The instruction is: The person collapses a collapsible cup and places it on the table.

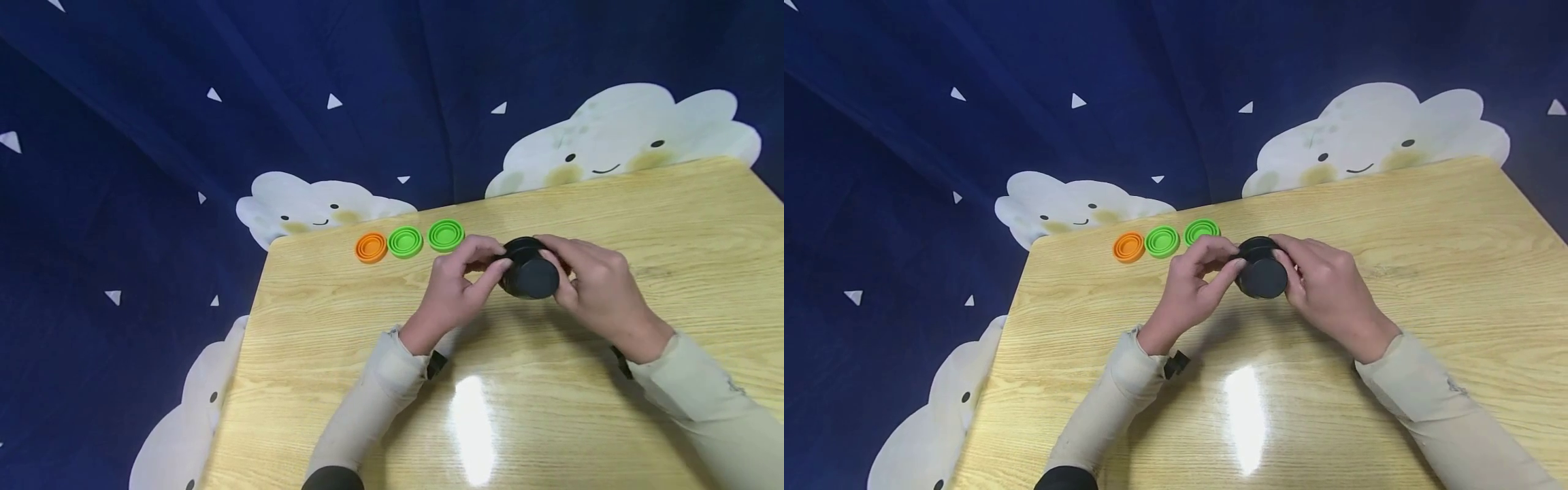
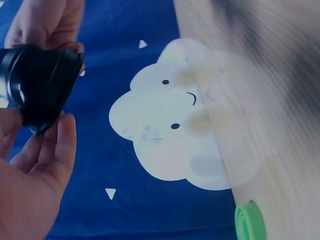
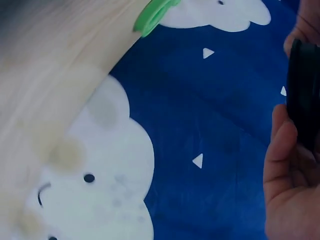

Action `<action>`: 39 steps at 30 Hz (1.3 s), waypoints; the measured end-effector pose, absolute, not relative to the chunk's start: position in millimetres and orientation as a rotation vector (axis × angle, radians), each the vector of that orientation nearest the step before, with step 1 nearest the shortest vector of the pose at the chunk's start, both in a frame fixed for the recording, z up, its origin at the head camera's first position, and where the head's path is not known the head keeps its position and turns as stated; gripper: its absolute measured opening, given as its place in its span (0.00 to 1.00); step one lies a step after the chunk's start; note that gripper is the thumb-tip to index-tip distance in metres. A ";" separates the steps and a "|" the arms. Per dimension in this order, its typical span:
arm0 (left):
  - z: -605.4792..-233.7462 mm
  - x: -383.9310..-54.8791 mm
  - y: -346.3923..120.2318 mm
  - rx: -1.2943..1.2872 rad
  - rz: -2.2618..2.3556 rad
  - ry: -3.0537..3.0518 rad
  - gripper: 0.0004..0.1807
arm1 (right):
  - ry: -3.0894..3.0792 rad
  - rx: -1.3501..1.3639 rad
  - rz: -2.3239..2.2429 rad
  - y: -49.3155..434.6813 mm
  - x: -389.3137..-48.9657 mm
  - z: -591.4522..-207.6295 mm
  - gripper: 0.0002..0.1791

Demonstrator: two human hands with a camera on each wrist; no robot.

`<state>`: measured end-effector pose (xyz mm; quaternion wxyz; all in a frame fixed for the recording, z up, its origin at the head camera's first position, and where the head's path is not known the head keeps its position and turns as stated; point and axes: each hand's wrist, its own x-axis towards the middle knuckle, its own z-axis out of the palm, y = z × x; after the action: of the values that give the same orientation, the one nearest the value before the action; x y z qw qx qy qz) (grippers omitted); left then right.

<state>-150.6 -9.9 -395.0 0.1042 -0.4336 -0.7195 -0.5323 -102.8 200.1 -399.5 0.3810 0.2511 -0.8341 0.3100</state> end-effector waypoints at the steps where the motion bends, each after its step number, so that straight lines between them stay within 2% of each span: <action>1: -394.7 -149.7 -11.1 -1.279 -1.689 -2.113 0.08 | -2.132 0.610 0.822 200.1 -102.6 -399.1 0.21; 4: -391.9 -145.8 -14.7 -1.290 -2.006 -2.055 0.10 | -2.155 0.521 0.928 200.1 -101.6 -396.5 0.12; 9: -376.8 -136.7 -17.2 -1.383 -2.021 -2.008 0.16 | -2.188 0.455 1.016 198.2 -101.4 -392.7 0.20; 13: -366.1 -132.4 -15.6 -1.381 -1.769 -2.017 0.14 | -2.176 0.463 1.019 195.8 -102.8 -391.8 0.18; 19: -362.1 -129.3 -13.7 -1.219 -1.629 -2.063 0.10 | -2.140 0.467 1.010 192.4 -106.0 -391.6 0.12; 26: -371.0 -130.8 -9.1 -0.945 -1.938 -2.010 0.07 | -2.136 0.388 1.241 190.1 -103.7 -387.1 0.15; 29: -384.2 -137.8 -6.5 -0.841 -2.046 -1.959 0.07 | -2.107 0.374 1.445 189.7 -99.7 -385.6 0.12; 33: -398.4 -147.0 -2.5 -0.722 -2.172 -1.887 0.08 | -2.029 0.460 1.624 191.0 -96.4 -388.8 0.13; 36: -397.9 -147.3 0.3 -0.649 -2.242 -1.849 0.09 | -1.962 0.542 1.647 191.3 -97.7 -391.9 0.16; 39: -397.2 -146.5 2.4 -0.632 -2.259 -1.830 0.09 | -1.885 0.573 1.641 189.5 -100.0 -392.8 0.15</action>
<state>-146.5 2.4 -397.2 0.0830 -0.2117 -0.6130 -0.7566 -100.0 189.5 -392.8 0.2849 0.2142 -0.7047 0.6135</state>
